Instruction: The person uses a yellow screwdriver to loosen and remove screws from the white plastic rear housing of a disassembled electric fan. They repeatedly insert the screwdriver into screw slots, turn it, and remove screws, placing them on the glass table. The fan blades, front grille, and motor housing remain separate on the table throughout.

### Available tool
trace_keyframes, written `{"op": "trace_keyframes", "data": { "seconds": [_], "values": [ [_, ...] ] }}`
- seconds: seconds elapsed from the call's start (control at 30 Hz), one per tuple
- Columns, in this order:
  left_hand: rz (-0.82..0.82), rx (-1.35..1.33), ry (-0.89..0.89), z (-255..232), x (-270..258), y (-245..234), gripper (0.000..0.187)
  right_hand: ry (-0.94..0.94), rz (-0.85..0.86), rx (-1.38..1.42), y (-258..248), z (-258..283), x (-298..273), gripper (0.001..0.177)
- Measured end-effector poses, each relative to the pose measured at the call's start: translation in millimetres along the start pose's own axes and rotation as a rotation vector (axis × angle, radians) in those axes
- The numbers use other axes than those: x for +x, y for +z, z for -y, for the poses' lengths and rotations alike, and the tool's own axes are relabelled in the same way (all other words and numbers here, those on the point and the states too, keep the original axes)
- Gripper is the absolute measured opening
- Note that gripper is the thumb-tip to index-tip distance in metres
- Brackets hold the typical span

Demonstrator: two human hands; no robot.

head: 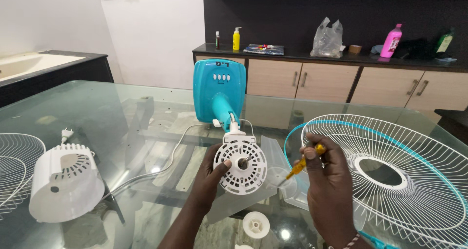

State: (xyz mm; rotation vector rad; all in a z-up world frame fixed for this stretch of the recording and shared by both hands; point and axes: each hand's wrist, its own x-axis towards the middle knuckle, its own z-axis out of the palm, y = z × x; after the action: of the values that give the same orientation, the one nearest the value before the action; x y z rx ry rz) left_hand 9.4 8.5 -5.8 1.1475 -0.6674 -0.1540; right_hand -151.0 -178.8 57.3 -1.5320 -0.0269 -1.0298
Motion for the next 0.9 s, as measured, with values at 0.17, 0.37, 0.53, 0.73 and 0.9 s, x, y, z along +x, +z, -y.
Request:
{"op": "trace_keyframes", "data": {
  "seconds": [0.17, 0.37, 0.53, 0.73, 0.9],
  "values": [
    [0.008, 0.003, 0.015, 0, -1, -1, 0.056, -0.117, 0.049, 0.115, 29, 32, -13, 0.033],
    [-0.008, -0.009, -0.011, -4, -1, 2, 0.057, -0.167, 0.127, 0.033, 51, 31, -19, 0.034],
    [-0.032, -0.028, -0.058, -8, -5, 5, 0.059, -0.230, 0.125, -0.139, 64, 26, -24, 0.027],
    [-0.010, -0.084, -0.027, -9, -5, 8, 0.056, -0.287, 0.112, -0.208, 74, 24, -28, 0.027],
    [0.010, -0.190, -0.029, -6, -4, 9, 0.058, -0.309, 0.084, -0.240, 77, 22, -23, 0.028]
  ]
}}
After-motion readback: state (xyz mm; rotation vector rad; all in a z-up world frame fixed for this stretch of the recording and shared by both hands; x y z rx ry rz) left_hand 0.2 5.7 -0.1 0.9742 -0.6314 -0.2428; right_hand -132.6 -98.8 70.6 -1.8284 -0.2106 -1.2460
